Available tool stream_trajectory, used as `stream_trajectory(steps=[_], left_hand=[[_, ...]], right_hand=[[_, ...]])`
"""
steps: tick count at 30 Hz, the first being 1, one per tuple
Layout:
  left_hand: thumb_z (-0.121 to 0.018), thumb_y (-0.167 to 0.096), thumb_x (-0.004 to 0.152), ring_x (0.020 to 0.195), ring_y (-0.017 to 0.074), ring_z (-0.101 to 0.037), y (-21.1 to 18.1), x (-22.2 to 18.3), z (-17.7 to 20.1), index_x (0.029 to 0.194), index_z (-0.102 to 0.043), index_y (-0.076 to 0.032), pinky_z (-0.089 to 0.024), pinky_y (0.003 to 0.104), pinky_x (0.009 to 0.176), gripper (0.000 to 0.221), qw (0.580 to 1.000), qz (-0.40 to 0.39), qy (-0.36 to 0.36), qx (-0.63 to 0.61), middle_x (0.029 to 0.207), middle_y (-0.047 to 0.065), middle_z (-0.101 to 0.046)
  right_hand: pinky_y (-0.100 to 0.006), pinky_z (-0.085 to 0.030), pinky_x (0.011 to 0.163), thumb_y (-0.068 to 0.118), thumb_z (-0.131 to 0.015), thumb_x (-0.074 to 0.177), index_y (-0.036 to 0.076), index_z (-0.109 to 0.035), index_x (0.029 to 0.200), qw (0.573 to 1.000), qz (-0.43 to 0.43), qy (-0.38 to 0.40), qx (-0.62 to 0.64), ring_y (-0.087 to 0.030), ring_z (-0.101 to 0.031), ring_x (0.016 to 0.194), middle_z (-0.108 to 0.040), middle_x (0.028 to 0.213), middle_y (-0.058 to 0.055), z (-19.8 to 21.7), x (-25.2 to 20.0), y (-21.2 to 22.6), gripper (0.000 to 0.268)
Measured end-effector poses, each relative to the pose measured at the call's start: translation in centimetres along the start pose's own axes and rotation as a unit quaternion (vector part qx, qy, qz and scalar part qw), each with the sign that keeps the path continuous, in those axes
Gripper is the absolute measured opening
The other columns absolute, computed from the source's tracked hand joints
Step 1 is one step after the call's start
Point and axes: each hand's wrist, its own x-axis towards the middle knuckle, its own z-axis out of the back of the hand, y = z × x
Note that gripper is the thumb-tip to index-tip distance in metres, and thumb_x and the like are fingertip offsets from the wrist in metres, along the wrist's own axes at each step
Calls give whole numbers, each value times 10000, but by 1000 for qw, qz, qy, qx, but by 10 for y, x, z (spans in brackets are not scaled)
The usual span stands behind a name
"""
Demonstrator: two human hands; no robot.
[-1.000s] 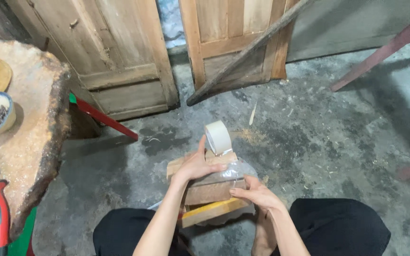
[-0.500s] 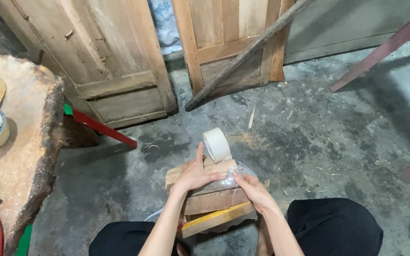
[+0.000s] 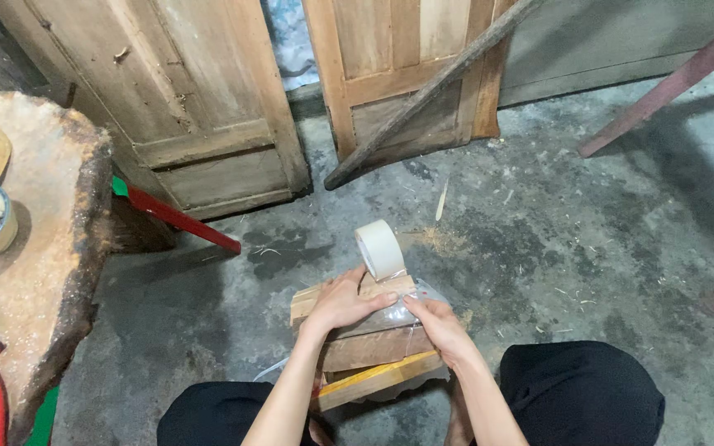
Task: Bundling small wooden planks together by wrapping them with clear adhesive tape and cutting the tape with a sickle.
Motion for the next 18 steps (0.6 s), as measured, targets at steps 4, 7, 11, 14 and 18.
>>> stream_trajectory(steps=[4,7,11,14,18], left_hand=[[-506,-835,731,1463,387,-366,4,3,-4,1556,-384,-188,-243,516,1198,1055,1000,-11,-14,21,1591,155,-400],[-339,-828,820,1482,357,-354,5,3,-6,1563,-363,-134,-197,530,1216,1018,999,-13,-20,46,1594,181,-383],[-411,-827,875,1521,313,-350,14,10,-10,1563,-400,-108,-178,609,1241,995,999,-36,-6,24,1602,109,-442],[-367,-831,881,1525,316,-338,9,6,-8,1569,-385,-112,-175,614,1242,994,999,-31,0,34,1609,103,-430],[-291,-811,912,1540,313,-307,9,9,-11,1579,-354,-117,-166,618,1245,965,998,-27,13,52,1625,99,-403]], right_hand=[[-320,-539,777,317,-624,971,15,-776,1056,1000,17,19,13,-208,-723,874,-809,1030,-156,-5,-10,10,349],[-370,-574,808,384,-585,970,-25,-757,1067,1000,-16,7,9,-273,-746,905,-801,1049,-207,-24,-28,32,455],[-314,-515,894,501,-811,830,68,-834,953,988,3,-98,-119,-167,-714,940,-778,901,-58,-44,-36,41,451],[-350,-480,957,546,-836,750,72,-830,1009,980,-20,-135,-144,-241,-686,1097,-776,1019,-123,-50,-39,43,540],[-412,-460,1044,589,-801,724,59,-813,1108,974,-38,-157,-156,-326,-627,1274,-746,1202,-185,-59,-41,48,655]])
